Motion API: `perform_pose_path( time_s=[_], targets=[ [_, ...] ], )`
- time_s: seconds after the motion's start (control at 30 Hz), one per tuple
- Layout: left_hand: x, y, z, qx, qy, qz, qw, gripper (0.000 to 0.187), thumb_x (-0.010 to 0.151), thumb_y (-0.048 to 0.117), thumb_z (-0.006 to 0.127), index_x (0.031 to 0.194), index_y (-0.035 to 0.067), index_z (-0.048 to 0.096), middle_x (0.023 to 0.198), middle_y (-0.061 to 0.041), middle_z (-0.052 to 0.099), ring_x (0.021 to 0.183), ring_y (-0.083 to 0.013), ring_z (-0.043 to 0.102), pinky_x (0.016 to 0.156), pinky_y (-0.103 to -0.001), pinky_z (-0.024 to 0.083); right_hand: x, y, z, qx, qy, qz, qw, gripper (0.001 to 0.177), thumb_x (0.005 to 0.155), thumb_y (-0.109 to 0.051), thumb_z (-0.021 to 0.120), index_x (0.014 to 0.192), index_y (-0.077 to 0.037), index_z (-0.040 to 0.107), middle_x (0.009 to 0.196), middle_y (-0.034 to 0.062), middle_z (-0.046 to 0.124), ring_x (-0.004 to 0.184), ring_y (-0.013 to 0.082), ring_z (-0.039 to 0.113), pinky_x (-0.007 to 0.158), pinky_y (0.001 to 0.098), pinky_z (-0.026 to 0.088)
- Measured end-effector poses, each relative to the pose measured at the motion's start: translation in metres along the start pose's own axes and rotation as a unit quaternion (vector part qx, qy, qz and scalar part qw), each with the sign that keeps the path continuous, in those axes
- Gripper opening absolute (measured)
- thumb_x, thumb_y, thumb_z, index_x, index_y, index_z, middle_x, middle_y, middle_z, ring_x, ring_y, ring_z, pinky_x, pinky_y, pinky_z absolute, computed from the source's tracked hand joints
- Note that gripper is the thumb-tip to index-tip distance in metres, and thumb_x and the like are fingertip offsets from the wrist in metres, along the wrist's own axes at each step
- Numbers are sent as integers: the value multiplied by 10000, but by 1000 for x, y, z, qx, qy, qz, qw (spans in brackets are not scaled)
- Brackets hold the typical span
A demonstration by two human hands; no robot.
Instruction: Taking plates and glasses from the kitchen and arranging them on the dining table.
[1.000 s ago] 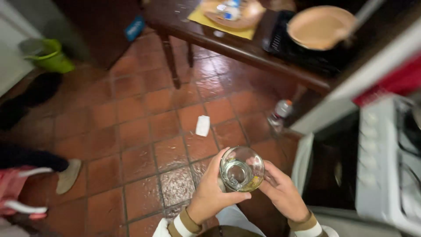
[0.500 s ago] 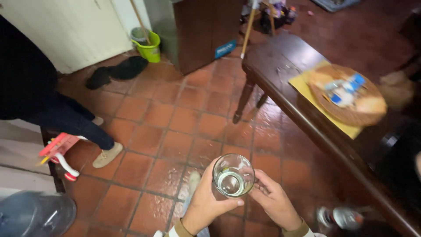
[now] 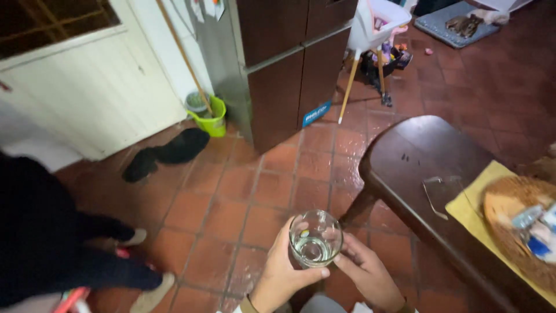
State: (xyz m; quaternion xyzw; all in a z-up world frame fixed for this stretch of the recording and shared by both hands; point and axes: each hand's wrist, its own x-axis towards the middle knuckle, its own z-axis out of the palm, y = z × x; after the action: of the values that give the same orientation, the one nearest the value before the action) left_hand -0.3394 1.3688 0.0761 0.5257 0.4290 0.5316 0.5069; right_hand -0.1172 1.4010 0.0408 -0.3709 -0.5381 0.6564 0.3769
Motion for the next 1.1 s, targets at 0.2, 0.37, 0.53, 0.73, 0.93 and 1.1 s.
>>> perform_pose_path(
  time_s=[0.2,0.37,0.53,0.73,0.93,1.1],
  targets=[
    [136,-32,-44,-34,-25,-21,999,1109,614,154,961,1542,47,364,1455,-130,556,1370,-222,547,1133,-377,470,138,-3,-34,32,-33,-12,999,464,975,-17,557,1434,34,504,1340,107,642,1262,186,598,1082,364,457],
    [284,-67,-68,-47,-2,-61,997,1138,556,96,951,1532,65,366,1439,-106,550,1331,-194,563,1102,-370,498,280,10,-90,71,-65,-64,993,460,999,-43,564,1442,53,487,1365,123,622,1284,205,571,1101,375,436],
    [423,-72,-72,-108,-70,-20,991,1113,632,99,946,1564,17,343,1476,-174,510,1376,-237,529,1156,-397,462,388,-25,-150,68,-12,-52,996,483,961,-68,616,1419,45,514,1388,162,635,1299,223,589,1100,382,439],
    [567,-98,-39,-19,-150,-52,987,1214,605,199,982,1561,50,250,1509,-131,492,1427,-236,495,1168,-379,428,459,-45,-240,65,70,-63,993,546,949,-81,621,1466,24,479,1374,175,651,1269,247,620,1073,386,476],
    [711,-139,19,43,-306,-33,951,1224,626,375,969,1579,36,281,1496,-144,545,1427,-257,535,1179,-395,420,504,-35,-349,51,163,-72,983,563,958,-51,613,1489,12,436,1384,133,618,1286,208,597,1082,369,469],
    [830,-176,97,34,-333,-17,942,1203,604,391,983,1556,44,334,1441,-142,580,1342,-258,605,1133,-395,484,556,-52,-446,47,257,-73,963,539,945,-33,617,1462,21,473,1383,113,605,1283,195,578,1086,363,457]
  ],
)
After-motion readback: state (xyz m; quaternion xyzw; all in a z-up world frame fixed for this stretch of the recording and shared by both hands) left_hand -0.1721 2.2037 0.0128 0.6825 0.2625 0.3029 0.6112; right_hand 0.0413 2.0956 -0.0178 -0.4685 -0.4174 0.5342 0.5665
